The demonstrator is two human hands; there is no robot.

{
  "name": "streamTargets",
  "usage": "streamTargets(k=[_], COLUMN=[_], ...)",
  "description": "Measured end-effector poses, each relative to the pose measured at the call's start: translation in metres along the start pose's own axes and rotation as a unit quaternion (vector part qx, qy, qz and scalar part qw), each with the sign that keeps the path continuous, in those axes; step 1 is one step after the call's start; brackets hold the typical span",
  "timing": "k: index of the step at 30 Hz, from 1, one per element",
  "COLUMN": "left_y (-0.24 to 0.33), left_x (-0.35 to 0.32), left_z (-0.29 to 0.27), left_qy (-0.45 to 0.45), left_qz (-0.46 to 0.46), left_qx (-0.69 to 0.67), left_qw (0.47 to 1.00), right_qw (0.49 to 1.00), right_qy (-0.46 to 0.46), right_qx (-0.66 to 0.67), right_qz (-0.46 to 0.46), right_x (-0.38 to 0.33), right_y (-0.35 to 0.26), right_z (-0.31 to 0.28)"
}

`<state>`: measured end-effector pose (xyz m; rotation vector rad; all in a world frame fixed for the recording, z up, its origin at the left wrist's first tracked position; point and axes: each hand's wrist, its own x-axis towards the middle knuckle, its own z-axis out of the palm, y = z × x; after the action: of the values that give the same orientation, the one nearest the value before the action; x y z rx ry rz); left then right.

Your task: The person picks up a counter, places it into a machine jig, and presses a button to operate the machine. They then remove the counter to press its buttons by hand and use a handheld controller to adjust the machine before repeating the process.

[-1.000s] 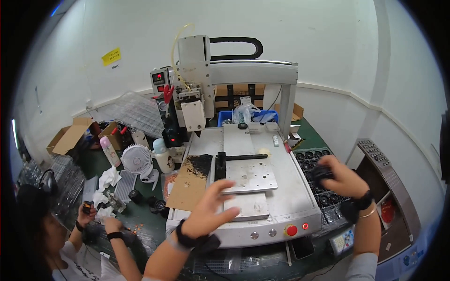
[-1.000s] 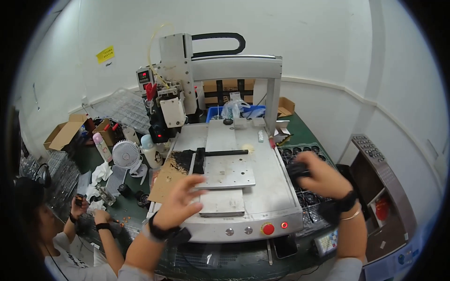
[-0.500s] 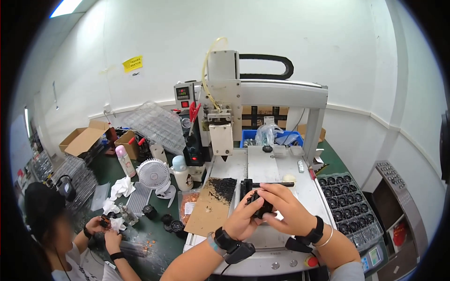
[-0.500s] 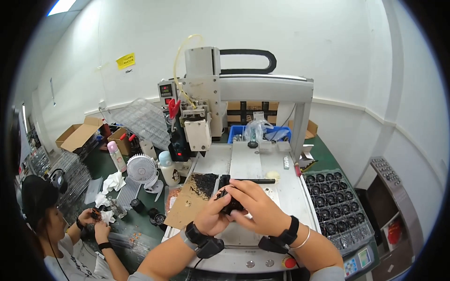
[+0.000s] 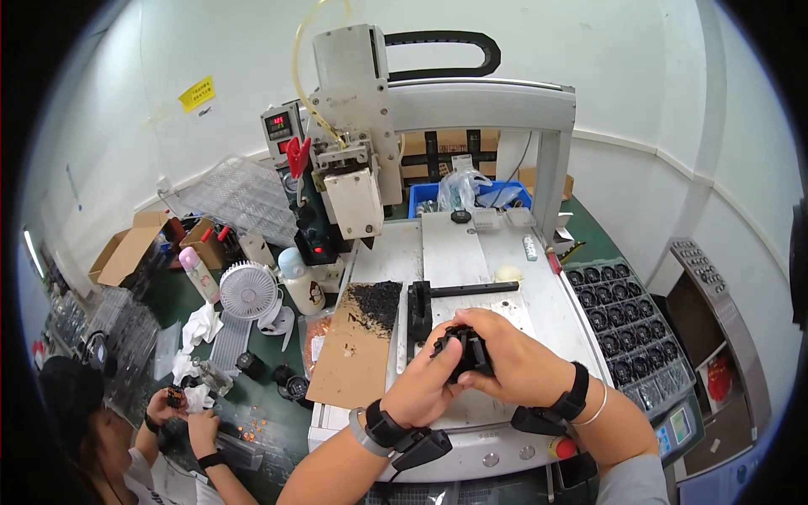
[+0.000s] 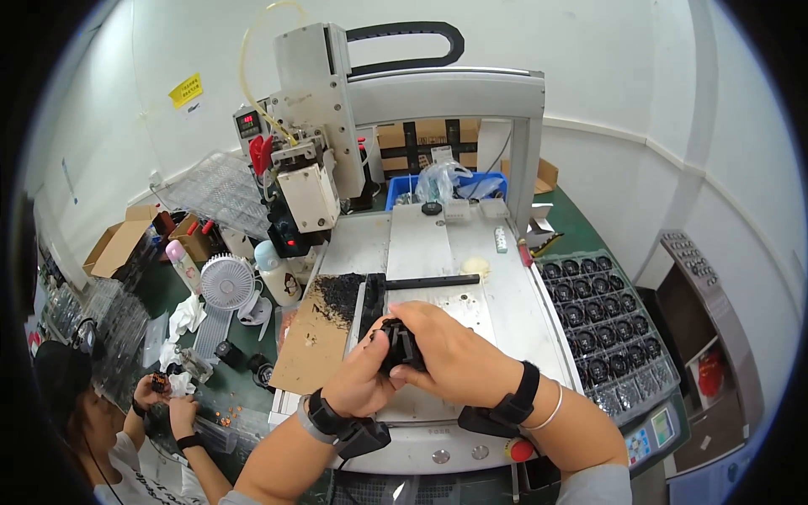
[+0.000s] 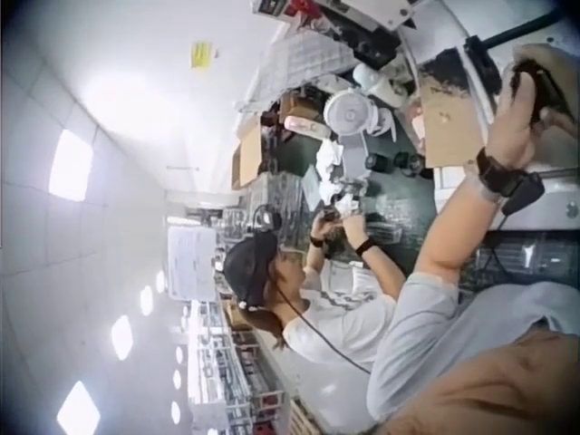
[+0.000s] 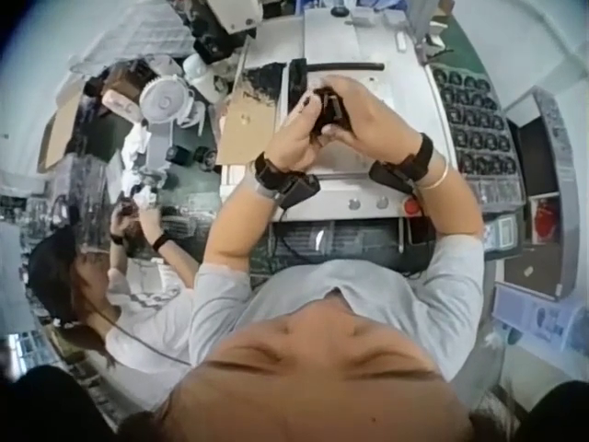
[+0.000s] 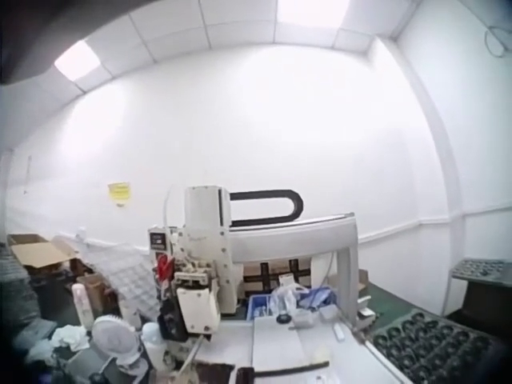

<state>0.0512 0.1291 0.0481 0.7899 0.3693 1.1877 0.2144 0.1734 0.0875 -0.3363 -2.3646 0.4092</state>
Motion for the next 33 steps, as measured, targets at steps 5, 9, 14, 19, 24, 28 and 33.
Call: streamTargets(k=[5, 9, 14, 19, 24, 28, 33], left_y=[0.004, 0.003, 0.005, 0.004, 0.005, 0.003, 0.003], left_x=[0.002, 0.003, 0.002, 0.002, -0.001, -0.001, 0.002], left_z=[-0.004, -0.009, -0.001, 0.005, 0.006, -0.002, 0.006], left_qy=[-0.039, -0.038, -0.051, 0.025, 0.009, -0.006, 0.033], left_qz=[-0.035, -0.038, -0.017, 0.003, -0.008, -0.027, -0.007], left_qx=[-0.056, -0.083, -0.123, -0.108, -0.046, -0.082, -0.129], left_qw=[0.997, 0.995, 0.991, 0.994, 0.999, 0.996, 0.991], right_qw=[0.999, 0.999, 0.997, 0.997, 0.996, 0.991, 0.987], right_qy=[-0.010, 0.002, 0.016, 0.055, 0.019, 0.009, 0.076], right_qx=[-0.046, 0.039, 0.021, -0.017, -0.080, -0.124, -0.144], right_qz=[-0.014, -0.034, -0.076, -0.048, -0.026, -0.056, -0.011], right_x=[-0.002, -0.003, 0.002, -0.002, 0.002, 0.000, -0.005], right_y=[0.000, 0.006, 0.004, 0.007, -0.001, -0.004, 0.002], right_z=[-0.004, 0.002, 0.003, 0.003, 0.000, 0.002, 0.005])
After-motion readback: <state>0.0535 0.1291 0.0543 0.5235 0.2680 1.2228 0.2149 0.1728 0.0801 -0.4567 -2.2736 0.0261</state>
